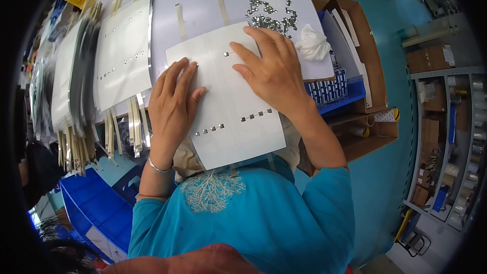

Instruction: Manually applying small decorative studs to template sheets at a factory workbench.

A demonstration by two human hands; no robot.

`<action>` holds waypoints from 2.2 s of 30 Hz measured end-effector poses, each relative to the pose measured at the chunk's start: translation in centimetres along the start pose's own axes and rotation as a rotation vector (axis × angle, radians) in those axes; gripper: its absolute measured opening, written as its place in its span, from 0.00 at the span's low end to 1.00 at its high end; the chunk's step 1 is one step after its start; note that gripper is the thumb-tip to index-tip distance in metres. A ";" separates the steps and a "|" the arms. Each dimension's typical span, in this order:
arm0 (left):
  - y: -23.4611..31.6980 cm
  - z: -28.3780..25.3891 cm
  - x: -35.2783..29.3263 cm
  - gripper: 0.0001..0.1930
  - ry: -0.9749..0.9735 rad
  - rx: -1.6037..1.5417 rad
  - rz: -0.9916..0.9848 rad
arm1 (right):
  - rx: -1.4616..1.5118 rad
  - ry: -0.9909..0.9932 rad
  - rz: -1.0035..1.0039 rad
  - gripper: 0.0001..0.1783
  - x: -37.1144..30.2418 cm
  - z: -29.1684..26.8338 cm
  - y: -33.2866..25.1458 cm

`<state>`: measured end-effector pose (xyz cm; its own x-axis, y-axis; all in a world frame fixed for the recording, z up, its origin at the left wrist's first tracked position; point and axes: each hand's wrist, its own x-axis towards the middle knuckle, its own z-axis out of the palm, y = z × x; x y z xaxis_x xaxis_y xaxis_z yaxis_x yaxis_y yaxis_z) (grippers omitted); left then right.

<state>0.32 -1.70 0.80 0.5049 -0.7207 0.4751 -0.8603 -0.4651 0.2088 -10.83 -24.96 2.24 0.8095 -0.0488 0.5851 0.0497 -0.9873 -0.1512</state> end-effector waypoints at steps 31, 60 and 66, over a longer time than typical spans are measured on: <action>0.0 0.7 0.6 0.25 0.014 0.020 -0.027 | -0.126 0.086 0.385 0.06 -4.1 -1.8 3.0; -0.5 -0.5 -0.4 0.18 0.071 -0.231 -0.107 | -0.107 0.083 0.318 0.09 -5.1 -3.3 0.7; -0.5 -0.4 -0.8 0.18 0.064 -0.204 -0.061 | 0.030 0.135 0.395 0.08 -6.0 -4.1 1.5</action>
<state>0.32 -0.67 0.61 0.5567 -0.6572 0.5081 -0.8279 -0.3886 0.4045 -17.96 -26.80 1.76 0.6860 -0.4441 0.5764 -0.2306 -0.8840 -0.4066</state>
